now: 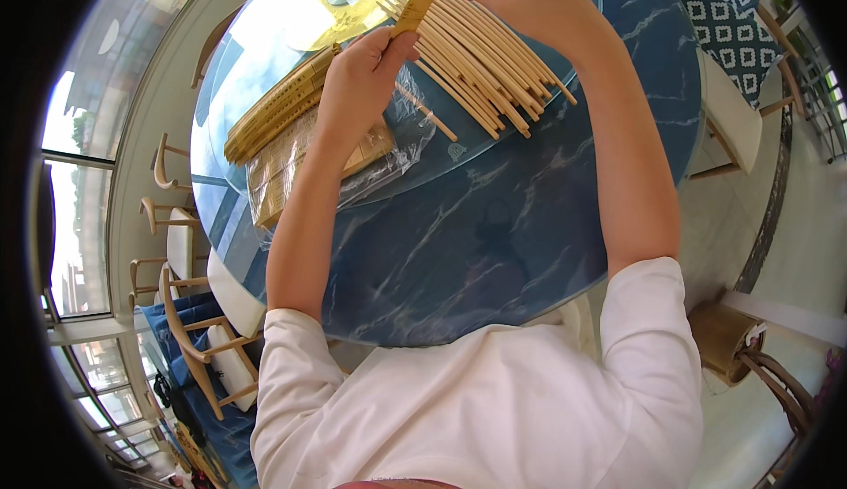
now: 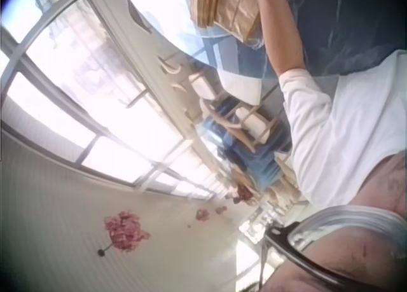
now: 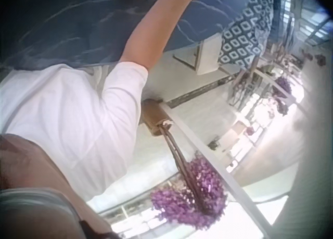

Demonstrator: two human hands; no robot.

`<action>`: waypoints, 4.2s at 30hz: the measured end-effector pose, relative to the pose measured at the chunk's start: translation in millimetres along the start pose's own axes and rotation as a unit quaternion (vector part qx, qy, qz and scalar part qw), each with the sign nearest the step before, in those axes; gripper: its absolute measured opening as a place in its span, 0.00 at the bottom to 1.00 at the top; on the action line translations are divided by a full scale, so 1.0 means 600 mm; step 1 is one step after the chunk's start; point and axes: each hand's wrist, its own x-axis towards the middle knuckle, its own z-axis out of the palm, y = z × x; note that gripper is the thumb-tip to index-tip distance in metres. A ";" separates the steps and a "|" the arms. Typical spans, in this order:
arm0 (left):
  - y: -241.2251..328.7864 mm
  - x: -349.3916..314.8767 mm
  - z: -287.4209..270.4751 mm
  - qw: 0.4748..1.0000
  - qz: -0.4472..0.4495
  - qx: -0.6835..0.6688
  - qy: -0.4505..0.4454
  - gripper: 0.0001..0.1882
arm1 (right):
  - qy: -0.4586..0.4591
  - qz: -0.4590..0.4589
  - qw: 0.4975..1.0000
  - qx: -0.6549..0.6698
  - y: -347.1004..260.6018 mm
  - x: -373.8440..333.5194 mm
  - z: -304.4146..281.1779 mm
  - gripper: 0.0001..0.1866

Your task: The person assembles thin bamboo sticks by inserting them into a perforated bamboo frame. They repeatedly pick up sticks, align them with the frame, and push them through the holes, then place the assembled units on the table.

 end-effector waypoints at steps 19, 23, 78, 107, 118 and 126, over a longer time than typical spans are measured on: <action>-0.151 -0.190 -0.137 0.915 0.028 0.401 -0.031 0.27 | -0.086 -0.194 0.977 -0.028 0.058 0.002 0.126 0.14; -0.124 -0.191 -0.113 0.955 -0.043 0.286 -0.060 0.38 | -0.151 -0.167 0.973 -0.057 0.057 -0.008 0.155 0.14; -0.091 -0.082 0.005 0.994 0.000 -0.102 -0.045 0.15 | 0.322 -0.014 0.861 0.394 0.137 -0.109 -0.017 0.12; -0.094 -0.085 0.010 0.994 -0.001 -0.102 -0.028 0.11 | 0.298 -0.093 0.872 0.378 0.128 -0.109 -0.008 0.12; -0.080 -0.079 0.002 0.996 0.080 0.015 -0.038 0.09 | 0.281 -0.112 0.883 0.359 0.121 -0.110 -0.018 0.12; -0.086 -0.081 -0.001 0.993 0.088 0.045 -0.060 0.12 | 0.273 -0.165 0.880 0.351 0.115 -0.110 -0.020 0.13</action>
